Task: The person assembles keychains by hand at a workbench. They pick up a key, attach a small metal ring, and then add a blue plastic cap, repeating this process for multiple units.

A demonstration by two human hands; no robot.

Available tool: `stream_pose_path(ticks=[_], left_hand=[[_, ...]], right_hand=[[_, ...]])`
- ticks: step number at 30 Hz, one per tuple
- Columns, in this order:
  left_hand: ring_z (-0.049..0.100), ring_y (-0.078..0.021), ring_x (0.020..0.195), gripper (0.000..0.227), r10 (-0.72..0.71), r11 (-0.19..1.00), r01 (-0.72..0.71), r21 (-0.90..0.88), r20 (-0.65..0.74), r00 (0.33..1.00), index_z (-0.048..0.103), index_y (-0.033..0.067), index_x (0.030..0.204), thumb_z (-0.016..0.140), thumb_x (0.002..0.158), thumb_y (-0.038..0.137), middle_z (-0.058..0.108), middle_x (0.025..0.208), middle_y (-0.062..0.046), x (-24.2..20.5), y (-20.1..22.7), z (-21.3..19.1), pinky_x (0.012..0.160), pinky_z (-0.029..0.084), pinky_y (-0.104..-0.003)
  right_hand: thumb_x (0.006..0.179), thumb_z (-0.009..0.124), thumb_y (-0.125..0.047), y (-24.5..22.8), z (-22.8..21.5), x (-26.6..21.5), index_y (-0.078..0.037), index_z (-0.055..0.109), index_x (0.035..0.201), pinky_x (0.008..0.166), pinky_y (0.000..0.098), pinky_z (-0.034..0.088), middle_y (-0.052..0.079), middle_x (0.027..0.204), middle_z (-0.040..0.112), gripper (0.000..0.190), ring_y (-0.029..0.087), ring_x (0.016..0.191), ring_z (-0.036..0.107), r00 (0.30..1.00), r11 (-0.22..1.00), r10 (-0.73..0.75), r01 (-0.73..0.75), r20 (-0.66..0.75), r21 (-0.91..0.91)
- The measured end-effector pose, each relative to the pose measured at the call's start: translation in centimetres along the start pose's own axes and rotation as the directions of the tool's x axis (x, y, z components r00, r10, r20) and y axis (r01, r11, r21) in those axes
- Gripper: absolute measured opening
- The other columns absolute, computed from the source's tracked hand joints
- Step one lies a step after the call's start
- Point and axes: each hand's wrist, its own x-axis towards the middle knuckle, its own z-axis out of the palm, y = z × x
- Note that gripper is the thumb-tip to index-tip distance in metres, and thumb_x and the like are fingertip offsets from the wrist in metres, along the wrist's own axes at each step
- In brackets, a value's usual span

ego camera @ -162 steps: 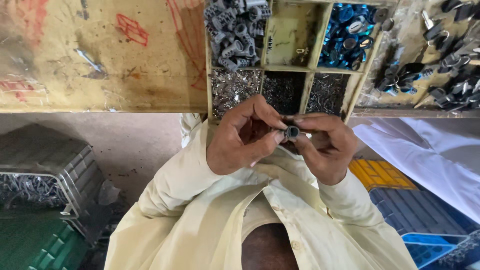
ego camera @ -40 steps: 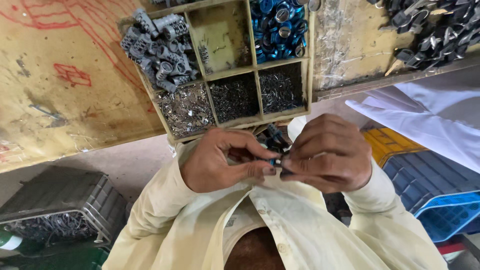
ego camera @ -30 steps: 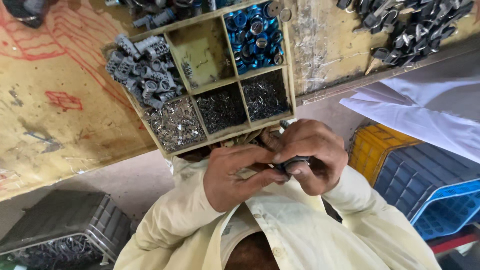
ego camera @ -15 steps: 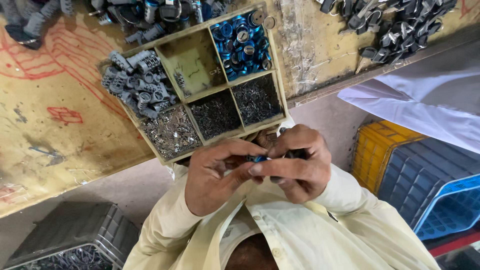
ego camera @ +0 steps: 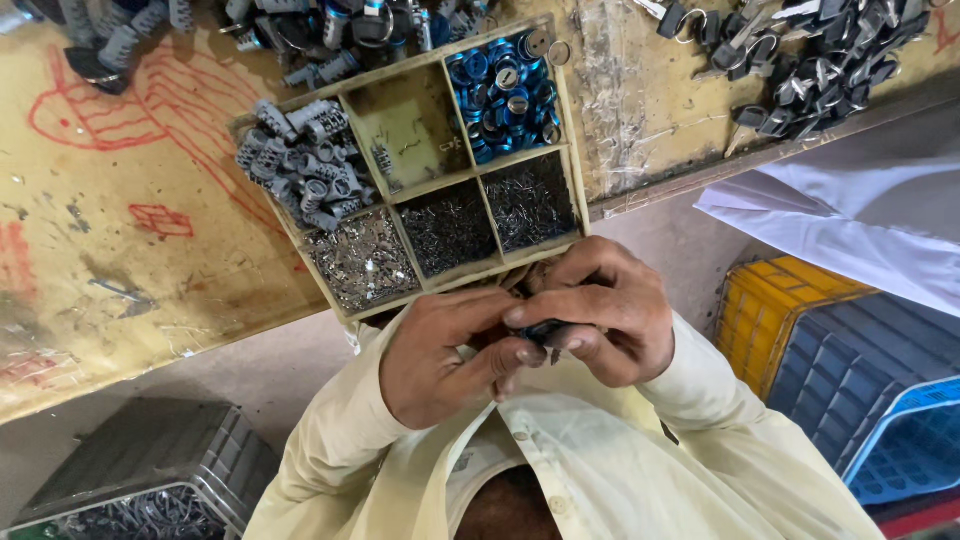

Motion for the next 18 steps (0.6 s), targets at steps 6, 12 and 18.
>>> stream_pose_path(ticks=[6, 12, 18], left_hand=[[0.074, -0.0135, 0.066, 0.022, -0.05, 0.992, 0.05, -0.113, 0.006, 0.999, 0.071, 0.0014, 0.102, 0.065, 0.104, 0.023, 0.072, 0.084, -0.005, 0.0, -0.5, 0.0, 0.059, 0.059, -0.027], [0.075, -0.016, 0.077, 0.04, 0.324, 0.818, -0.168, 0.55, -0.199, 0.925, 0.071, 0.0059, 0.119, 0.074, 0.094, 0.038, 0.075, 0.108, -0.008, 0.0, -0.6, 0.0, 0.067, 0.059, -0.027], [0.07, -0.0156, 0.071, 0.034, 0.367, 0.538, 0.117, 0.835, -0.357, 0.859, 0.076, 0.0142, 0.112, 0.078, 0.088, 0.039, 0.072, 0.094, -0.003, -3.1, 0.3, -2.0, 0.058, 0.055, -0.03]], right_hand=[[0.105, 0.063, -0.019, 0.2, 1.4, 0.0, -0.014, 0.074, 0.119, 0.08, 0.033, 0.056, 0.007, 0.1, 0.057, 0.019, 0.02, 0.091, 0.063, 0.998, 0.997, -0.055, 0.057, -0.041, 0.058], [0.091, 0.071, -0.014, 1.7, -0.3, 0.0, -0.012, 0.076, 0.112, 0.075, 0.0325, 0.053, 0.005, 0.1, 0.058, 0.021, 0.018, 0.087, 0.06, 0.998, 0.991, -0.026, 0.017, -0.066, -0.135], [0.099, 0.08, -0.006, 3.6, -2.7, 3.5, -0.008, 0.076, 0.127, 0.085, 0.0392, 0.052, 0.017, 0.11, 0.057, 0.028, 0.027, 0.101, 0.06, 0.923, 0.63, 0.048, -0.324, -0.381, -0.706]])
